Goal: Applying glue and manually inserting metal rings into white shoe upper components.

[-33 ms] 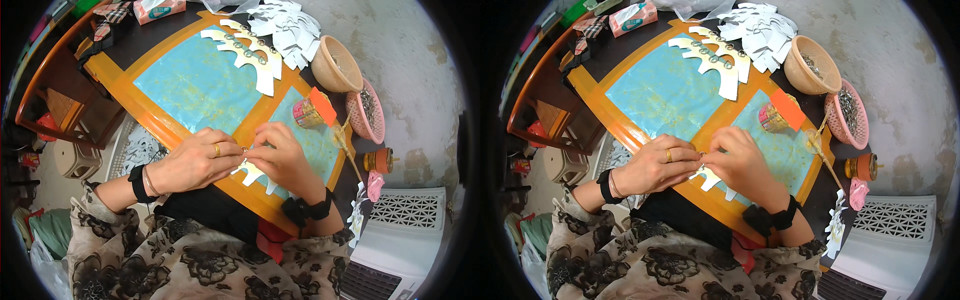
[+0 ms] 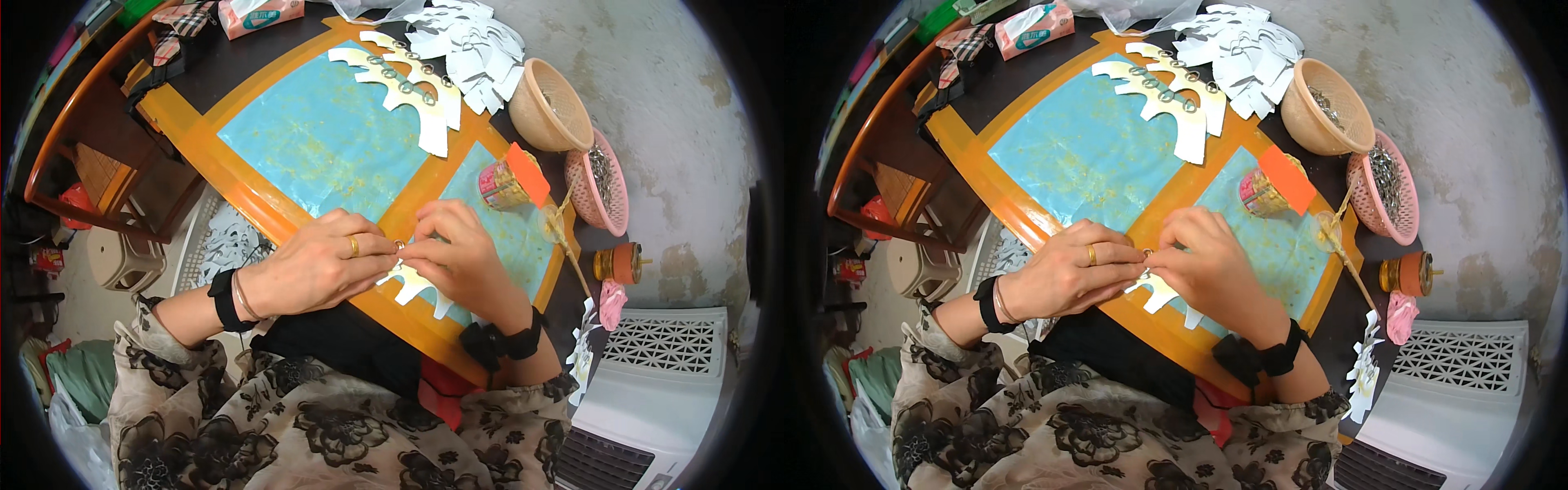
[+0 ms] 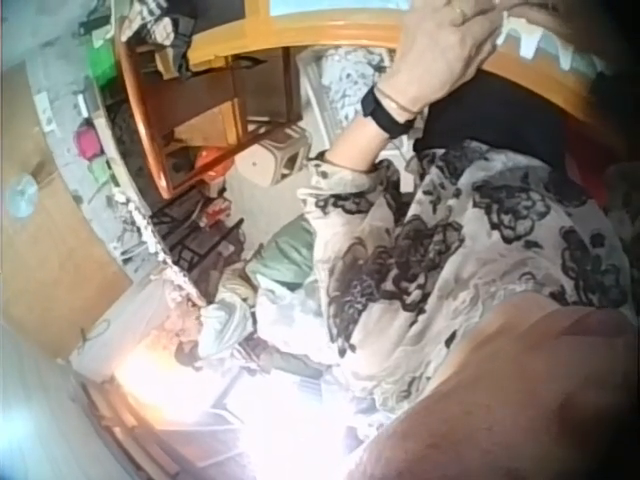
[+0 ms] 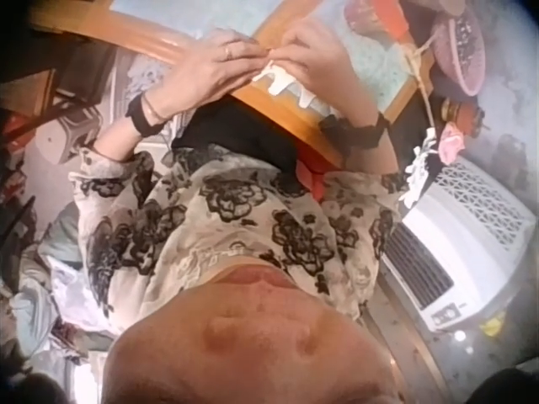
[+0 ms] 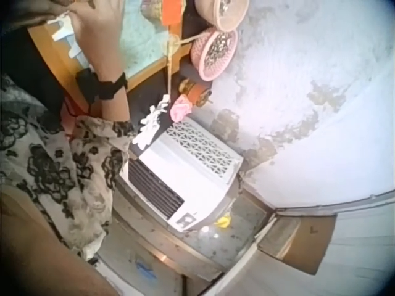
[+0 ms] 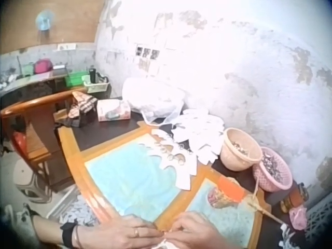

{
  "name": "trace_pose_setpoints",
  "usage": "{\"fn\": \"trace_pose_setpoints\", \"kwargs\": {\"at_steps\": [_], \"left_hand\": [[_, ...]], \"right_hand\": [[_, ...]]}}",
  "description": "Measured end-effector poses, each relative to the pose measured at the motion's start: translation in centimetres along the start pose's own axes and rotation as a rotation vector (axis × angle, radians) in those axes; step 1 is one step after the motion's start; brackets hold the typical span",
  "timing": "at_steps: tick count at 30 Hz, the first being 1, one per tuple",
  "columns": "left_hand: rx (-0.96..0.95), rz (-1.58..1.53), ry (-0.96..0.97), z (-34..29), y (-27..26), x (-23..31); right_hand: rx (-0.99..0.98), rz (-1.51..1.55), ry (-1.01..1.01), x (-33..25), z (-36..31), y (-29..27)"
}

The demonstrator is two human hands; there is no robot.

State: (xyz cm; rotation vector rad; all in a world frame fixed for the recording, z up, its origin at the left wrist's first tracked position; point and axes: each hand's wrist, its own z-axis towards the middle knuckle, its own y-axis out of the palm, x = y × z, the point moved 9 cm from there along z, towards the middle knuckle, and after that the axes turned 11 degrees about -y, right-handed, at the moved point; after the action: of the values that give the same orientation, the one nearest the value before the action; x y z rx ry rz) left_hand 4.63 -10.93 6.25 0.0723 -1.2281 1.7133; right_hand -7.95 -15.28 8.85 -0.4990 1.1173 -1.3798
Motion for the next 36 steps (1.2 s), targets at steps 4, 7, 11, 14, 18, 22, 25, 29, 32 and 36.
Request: {"fn": "trace_pose_setpoints", "kwargs": {"at_steps": [4,7,11,14,18,22,25,29,32,36], "left_hand": [[0.003,-0.04,-0.026,0.1,-0.3,-0.2],[0.015,-0.051,-0.053,0.0,-0.1,-0.3],[0.043,-0.037,-0.06,-0.1,-0.4,-0.2],[0.047,-0.045,-0.057,-0.1,-0.2,-0.4],[0.003,-0.061,-0.069,-0.2,-0.1,-0.6],[0.002,-0.077,-0.084,-0.3,0.0,-0.8],[-0.003,-0.097,-0.089,-0.3,0.1,-0.9],[-0.019,-0.095,-0.085,-0.3,0.2,-0.9],[-0.01,-0.095,-0.095,-0.3,0.1,-1.0],[0.014,-0.085,-0.102,-0.5,0.1,-1.1]], "right_hand": [[-0.052,-0.029,-0.029,-0.1,0.1,0.5],[-0.089,-0.15,-0.109,-1.4,0.4,0.3],[-0.127,-0.297,-0.163,-2.9,0.1,0.5],[-0.145,-0.339,-0.161,-3.2,-0.3,0.5],[-0.143,-0.356,-0.2,-3.7,0.0,0.5],[-0.142,-0.248,-0.199,-3.0,0.0,0.7],[-0.143,-0.182,-0.207,-2.6,-0.3,0.6],[-0.146,-0.185,-0.241,-3.2,-0.1,0.1],[-0.167,-0.232,-0.263,-3.6,-0.2,0.2],[-0.205,-0.23,-0.254,-3.8,-0.2,0.4]]}}
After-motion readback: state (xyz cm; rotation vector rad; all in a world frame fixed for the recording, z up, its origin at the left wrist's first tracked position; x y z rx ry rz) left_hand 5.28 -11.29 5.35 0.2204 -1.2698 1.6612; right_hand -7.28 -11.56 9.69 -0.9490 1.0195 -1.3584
